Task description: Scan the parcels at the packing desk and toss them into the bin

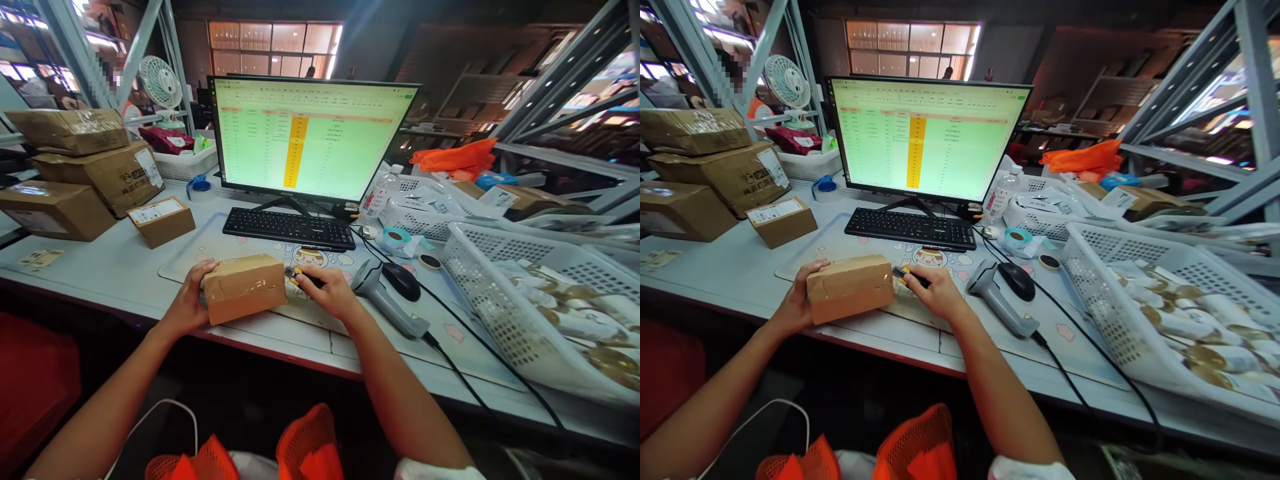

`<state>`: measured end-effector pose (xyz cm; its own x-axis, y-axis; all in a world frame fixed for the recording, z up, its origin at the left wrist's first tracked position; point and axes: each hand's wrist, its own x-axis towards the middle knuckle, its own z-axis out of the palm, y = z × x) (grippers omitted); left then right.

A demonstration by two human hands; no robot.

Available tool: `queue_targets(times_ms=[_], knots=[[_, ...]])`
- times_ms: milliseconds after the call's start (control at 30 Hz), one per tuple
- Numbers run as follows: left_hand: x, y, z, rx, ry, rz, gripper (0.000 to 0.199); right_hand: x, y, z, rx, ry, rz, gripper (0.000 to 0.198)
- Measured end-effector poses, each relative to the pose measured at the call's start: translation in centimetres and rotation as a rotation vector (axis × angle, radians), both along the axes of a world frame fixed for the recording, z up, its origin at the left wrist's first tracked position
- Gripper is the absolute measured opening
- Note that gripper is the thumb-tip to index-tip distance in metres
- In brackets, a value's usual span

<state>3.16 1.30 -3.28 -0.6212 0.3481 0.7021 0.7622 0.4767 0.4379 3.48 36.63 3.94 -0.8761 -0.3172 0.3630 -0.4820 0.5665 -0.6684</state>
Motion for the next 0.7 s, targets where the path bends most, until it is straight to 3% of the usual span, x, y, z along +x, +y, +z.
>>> queue_targets(times_ms=[300,433,500,600,700], knots=[[-0.1,0.0,0.3,0.086,-0.260,0.158,0.092,0.3,0.9,0.7,0.188,-0.124,0.166,0.042],[-1.0,-1.4,2.7,0.131,-0.144,0.394,0.109,-0.2,0.8,-0.1,0.256,-0.233,0.200,0.037],[-0.7,-1.9,5.0,-0.005,0.026,0.518,0.104,-0.7,0.8,-0.3,0.191,-0.151,0.051,0.039],[0.8,-1.2,8.3,-0.321,0.170,0.582,0.084,-1.3,1.1,-0.2,0.062,-0.080,-0.191,0.046],[2.4,1.1,9.7,-0.541,0.194,0.574,0.071,-1.1,0.5,0.3,0.011,-0.181,-0.201,0.059]])
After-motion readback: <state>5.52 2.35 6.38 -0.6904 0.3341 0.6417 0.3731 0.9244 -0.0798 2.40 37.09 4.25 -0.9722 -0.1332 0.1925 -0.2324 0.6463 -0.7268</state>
